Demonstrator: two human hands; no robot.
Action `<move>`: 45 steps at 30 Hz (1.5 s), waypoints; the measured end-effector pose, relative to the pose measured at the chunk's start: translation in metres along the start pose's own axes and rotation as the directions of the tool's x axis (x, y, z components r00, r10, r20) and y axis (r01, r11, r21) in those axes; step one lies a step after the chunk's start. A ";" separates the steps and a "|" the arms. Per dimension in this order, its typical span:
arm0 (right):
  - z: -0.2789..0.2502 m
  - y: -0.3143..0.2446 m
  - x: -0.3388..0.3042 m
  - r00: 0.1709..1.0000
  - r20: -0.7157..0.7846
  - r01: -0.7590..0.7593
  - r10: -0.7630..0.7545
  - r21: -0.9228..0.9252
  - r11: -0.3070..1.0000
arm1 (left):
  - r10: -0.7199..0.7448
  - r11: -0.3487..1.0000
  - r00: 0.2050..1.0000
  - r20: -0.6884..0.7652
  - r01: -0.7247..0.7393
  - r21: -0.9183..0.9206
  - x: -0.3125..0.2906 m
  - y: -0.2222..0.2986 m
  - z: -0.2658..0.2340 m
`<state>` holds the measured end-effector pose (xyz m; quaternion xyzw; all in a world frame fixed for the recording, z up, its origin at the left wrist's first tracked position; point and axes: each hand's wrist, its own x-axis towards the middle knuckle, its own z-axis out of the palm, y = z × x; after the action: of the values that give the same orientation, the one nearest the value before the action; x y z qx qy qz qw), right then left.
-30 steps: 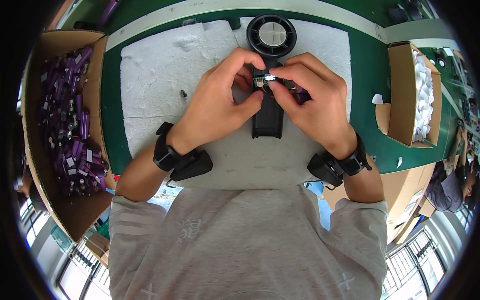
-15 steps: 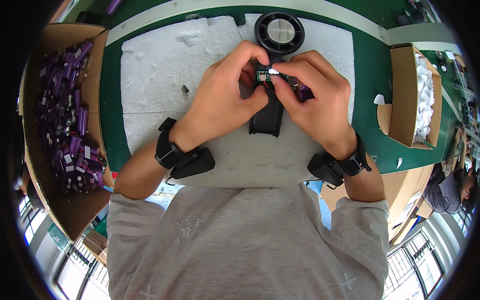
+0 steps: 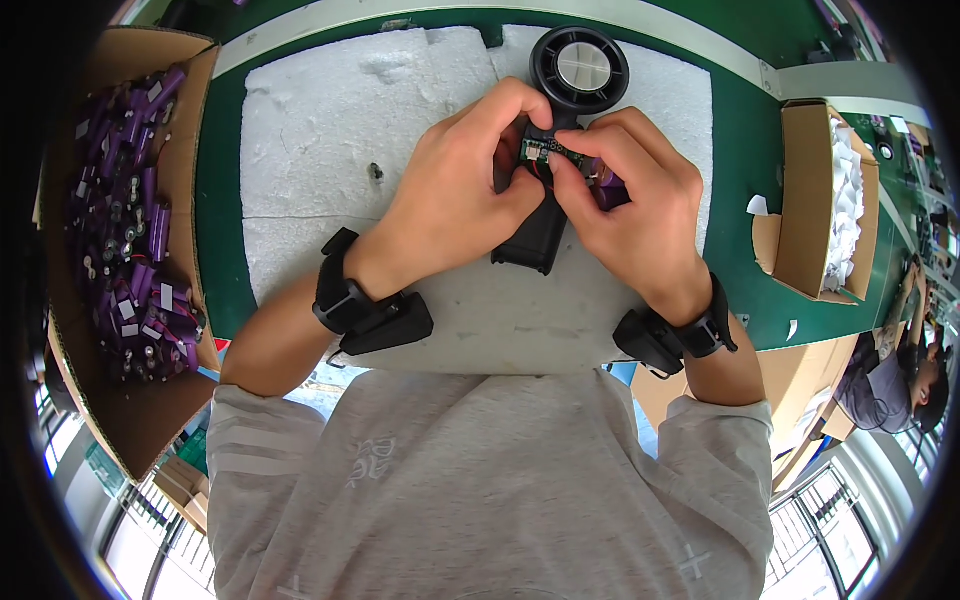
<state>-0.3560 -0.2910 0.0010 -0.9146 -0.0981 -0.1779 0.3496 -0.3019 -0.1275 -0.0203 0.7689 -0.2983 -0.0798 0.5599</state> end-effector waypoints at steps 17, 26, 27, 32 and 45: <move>-0.003 -0.002 0.001 0.999 0.033 -0.043 0.043 0.010 0.999 | -0.017 0.978 0.996 0.089 0.035 -0.205 0.002 -0.005 -0.011; -0.018 0.005 0.003 0.915 0.334 -0.249 0.226 0.030 0.968 | 0.105 0.994 0.972 0.208 -0.108 0.003 0.011 0.001 -0.024; -0.022 0.005 0.005 0.917 0.328 -0.252 0.229 0.030 0.967 | 0.072 0.997 0.966 0.250 -0.080 0.021 0.011 0.002 -0.025; -0.038 0.007 0.010 0.834 0.529 -0.289 0.156 0.179 0.940 | 0.087 0.994 0.966 0.242 -0.099 0.039 0.012 -0.005 -0.026; -0.034 0.021 0.010 0.851 0.285 -0.500 0.441 0.184 0.846 | -0.012 0.992 0.991 0.135 0.029 -0.123 0.013 -0.009 -0.035</move>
<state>-0.3492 -0.3285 0.0161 -0.8729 0.0685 0.0355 0.4817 -0.2717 -0.1042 -0.0128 0.7284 -0.3215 -0.1554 0.5847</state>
